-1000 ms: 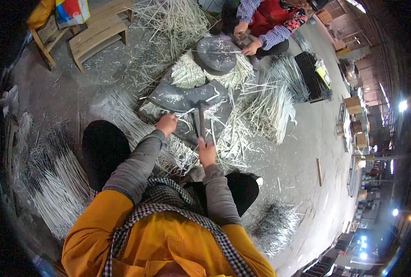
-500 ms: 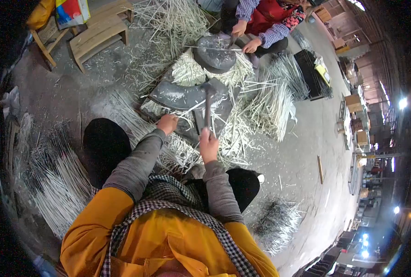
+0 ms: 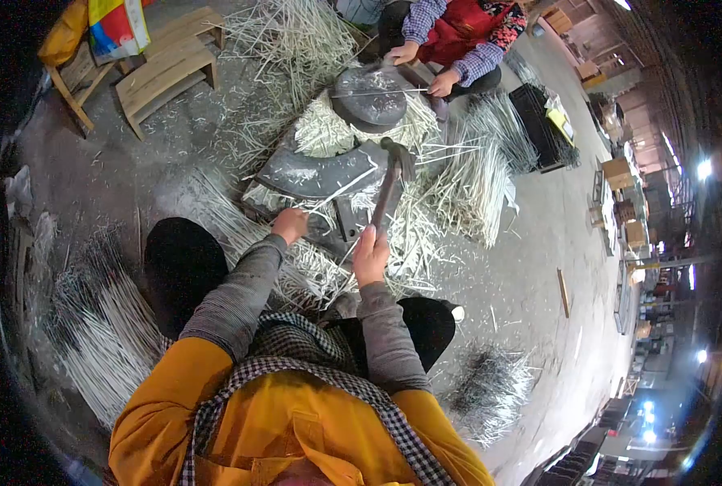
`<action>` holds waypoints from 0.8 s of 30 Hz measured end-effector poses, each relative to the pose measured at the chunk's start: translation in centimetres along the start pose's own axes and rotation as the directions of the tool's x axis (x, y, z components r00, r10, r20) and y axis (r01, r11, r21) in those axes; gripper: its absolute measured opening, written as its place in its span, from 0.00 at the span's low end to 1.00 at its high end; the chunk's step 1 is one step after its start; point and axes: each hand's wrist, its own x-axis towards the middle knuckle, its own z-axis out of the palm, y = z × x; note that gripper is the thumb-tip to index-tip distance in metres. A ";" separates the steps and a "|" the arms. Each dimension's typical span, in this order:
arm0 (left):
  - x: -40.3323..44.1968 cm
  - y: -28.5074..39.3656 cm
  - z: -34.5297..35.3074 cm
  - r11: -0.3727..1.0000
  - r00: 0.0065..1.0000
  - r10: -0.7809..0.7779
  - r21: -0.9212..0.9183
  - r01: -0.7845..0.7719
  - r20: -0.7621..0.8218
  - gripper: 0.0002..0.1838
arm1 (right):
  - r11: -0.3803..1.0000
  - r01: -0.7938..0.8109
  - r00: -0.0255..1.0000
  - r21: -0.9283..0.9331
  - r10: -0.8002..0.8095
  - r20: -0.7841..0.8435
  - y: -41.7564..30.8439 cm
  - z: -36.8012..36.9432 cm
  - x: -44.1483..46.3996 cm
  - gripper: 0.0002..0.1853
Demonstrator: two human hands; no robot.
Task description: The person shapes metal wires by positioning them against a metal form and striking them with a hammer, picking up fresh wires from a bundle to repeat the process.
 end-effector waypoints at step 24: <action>-1.0 0.3 -0.7 0.995 0.997 0.079 0.066 -0.080 0.009 0.17 | 0.997 -0.017 1.000 0.075 0.019 -0.023 -2.2 -0.3 1.2 0.27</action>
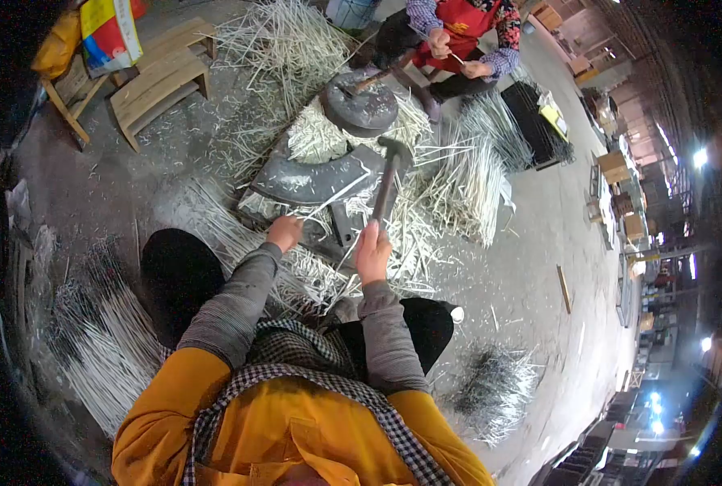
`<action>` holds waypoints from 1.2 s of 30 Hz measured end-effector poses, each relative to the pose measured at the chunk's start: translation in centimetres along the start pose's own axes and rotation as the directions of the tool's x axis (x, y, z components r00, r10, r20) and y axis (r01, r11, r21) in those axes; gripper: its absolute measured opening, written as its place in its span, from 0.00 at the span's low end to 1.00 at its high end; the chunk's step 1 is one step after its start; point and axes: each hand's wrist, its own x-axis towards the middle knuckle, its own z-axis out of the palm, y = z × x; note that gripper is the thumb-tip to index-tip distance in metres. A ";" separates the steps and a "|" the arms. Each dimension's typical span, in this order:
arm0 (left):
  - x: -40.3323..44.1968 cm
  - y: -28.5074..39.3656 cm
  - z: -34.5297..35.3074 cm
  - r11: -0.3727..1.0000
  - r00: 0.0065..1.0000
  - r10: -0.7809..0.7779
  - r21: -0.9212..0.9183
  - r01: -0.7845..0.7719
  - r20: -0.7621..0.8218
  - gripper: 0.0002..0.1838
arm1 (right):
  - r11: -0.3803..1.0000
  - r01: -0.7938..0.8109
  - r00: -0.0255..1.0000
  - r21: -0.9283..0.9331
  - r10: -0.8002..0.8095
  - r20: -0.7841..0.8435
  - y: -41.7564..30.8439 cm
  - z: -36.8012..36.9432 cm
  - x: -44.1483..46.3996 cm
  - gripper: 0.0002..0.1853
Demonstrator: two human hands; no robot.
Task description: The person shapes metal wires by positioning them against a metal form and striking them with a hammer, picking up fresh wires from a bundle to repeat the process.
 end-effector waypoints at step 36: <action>0.5 -0.9 1.0 0.999 0.999 -0.037 0.005 0.038 -0.037 0.16 | 0.937 -0.143 0.989 -0.319 0.145 -0.020 3.7 -1.4 3.4 0.26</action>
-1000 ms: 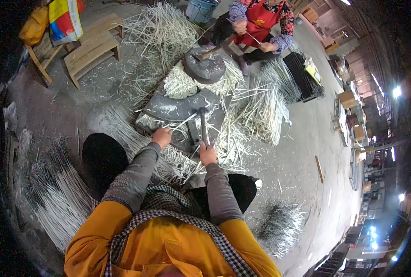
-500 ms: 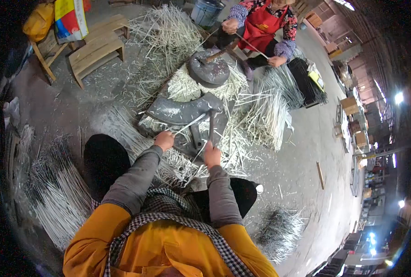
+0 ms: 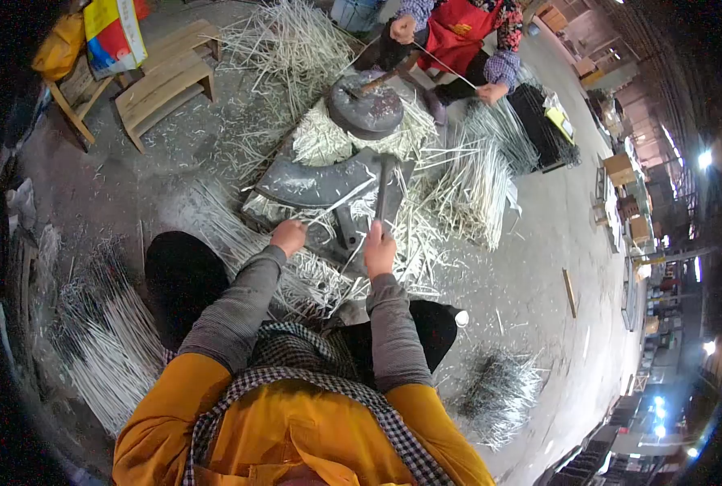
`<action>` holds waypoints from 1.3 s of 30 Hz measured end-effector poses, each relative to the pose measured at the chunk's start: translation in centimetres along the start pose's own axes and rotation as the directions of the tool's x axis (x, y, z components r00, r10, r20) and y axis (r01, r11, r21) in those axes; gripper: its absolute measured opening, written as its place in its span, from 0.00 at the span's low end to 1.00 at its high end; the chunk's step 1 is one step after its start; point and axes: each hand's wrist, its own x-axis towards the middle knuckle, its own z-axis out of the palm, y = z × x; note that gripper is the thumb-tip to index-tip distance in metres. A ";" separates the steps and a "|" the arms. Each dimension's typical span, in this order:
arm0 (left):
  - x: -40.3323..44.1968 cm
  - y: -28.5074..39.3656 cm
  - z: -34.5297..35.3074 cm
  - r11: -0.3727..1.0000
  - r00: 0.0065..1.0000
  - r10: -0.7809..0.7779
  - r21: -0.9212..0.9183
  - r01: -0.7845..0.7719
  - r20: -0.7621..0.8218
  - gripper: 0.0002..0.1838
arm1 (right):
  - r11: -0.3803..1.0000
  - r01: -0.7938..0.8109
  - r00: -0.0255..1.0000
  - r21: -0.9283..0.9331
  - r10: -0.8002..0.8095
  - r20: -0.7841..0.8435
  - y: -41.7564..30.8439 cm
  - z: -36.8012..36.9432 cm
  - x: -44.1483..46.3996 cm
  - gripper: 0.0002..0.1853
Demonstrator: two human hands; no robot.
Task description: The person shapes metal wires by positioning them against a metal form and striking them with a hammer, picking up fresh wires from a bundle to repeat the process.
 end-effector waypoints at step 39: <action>-0.3 -0.1 -0.2 0.991 0.991 0.135 -0.020 -0.134 0.023 0.16 | 0.992 0.108 0.987 0.061 -0.099 -0.128 0.5 0.4 4.2 0.28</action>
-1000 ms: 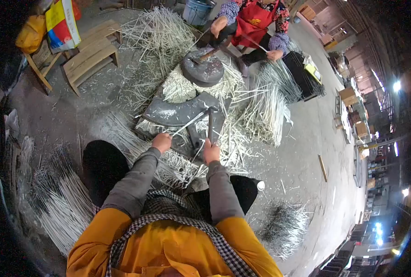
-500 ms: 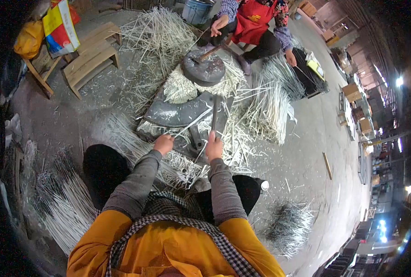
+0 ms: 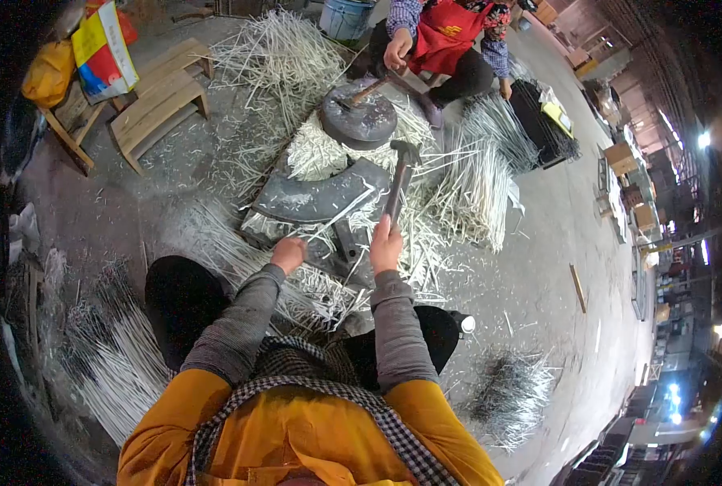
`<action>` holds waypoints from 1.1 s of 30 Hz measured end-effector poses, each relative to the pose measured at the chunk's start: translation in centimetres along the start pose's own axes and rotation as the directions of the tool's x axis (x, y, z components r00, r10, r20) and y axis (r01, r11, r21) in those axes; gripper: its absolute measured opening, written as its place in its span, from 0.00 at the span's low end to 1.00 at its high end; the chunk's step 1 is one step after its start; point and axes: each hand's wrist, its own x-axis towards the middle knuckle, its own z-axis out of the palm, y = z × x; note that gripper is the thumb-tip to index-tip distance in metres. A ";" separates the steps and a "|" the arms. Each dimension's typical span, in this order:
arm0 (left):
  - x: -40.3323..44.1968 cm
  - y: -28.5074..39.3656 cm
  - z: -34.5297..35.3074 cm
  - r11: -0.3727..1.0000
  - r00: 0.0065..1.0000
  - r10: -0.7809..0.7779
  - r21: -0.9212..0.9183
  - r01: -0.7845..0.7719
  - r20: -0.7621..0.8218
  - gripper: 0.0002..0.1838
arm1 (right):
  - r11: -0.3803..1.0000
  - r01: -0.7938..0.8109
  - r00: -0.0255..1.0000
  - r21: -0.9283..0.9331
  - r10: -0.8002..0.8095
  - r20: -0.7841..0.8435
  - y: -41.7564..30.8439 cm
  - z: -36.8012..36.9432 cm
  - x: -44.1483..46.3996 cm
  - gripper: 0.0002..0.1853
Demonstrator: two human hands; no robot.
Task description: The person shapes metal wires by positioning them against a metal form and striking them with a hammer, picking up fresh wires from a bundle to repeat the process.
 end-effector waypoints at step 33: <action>-1.4 4.9 -3.6 0.893 0.959 0.033 -0.423 -0.155 -0.282 0.14 | 0.813 -0.077 0.995 -0.577 0.025 -0.098 7.0 -0.3 -3.8 0.25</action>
